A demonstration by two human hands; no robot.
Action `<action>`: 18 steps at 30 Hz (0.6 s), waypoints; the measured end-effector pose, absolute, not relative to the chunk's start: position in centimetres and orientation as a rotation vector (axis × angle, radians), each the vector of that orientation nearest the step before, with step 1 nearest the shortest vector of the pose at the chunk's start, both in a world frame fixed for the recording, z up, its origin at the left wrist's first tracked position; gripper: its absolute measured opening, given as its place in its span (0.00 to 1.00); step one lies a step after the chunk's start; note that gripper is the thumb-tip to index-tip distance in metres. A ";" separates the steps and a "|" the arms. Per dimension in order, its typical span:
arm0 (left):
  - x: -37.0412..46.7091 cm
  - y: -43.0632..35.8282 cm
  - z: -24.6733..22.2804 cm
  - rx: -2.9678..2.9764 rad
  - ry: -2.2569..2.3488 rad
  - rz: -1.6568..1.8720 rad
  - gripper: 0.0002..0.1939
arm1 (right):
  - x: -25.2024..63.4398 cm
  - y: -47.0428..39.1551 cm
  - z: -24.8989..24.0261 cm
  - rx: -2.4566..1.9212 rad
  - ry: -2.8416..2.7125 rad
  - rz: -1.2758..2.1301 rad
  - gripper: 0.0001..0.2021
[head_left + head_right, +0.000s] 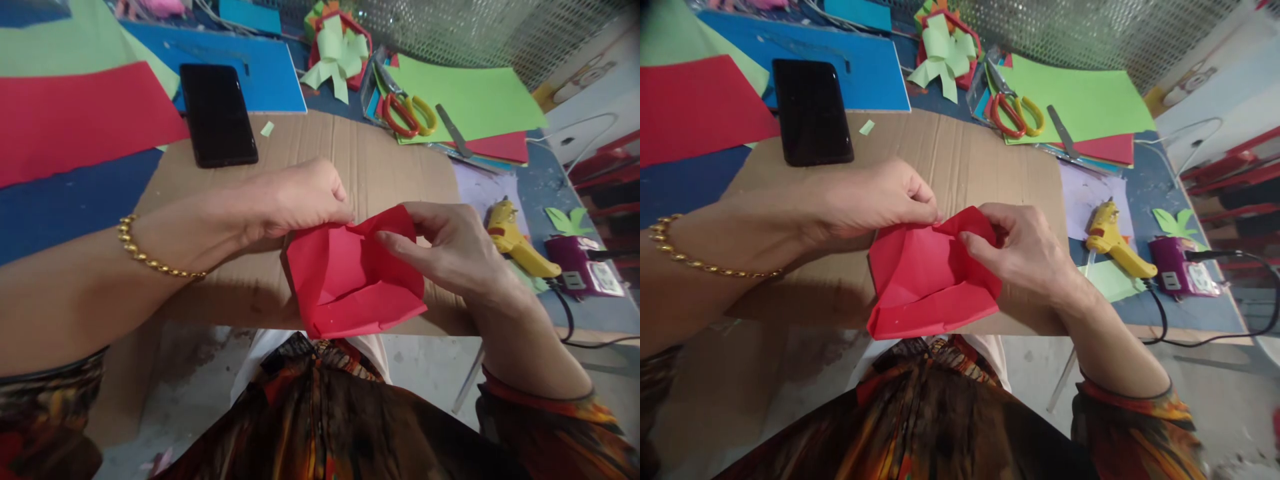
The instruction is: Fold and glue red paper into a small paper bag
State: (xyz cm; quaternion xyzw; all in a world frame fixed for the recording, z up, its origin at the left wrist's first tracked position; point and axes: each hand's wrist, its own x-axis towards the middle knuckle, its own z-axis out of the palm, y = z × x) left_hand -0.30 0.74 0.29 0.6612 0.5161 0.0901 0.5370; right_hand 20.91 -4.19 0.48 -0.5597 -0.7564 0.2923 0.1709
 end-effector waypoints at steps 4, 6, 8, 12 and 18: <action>-0.2 0.6 0.5 1.566 1.252 0.178 0.13 | 20.7 -4.1 0.5 -1.643 -2.122 0.843 0.10; -0.2 0.5 0.6 1.552 1.249 0.181 0.13 | 20.7 -4.1 0.5 -1.640 -2.124 0.856 0.08; -0.1 0.5 0.7 1.536 1.232 0.196 0.15 | 20.8 -4.1 0.5 -1.626 -2.126 0.859 0.07; 0.1 0.5 0.8 1.531 1.254 0.180 0.17 | 20.8 -4.0 0.4 -1.566 -2.128 0.852 0.05; -0.2 0.8 0.4 1.539 1.231 0.179 0.15 | 20.9 -4.0 0.4 -1.507 -2.154 0.878 0.10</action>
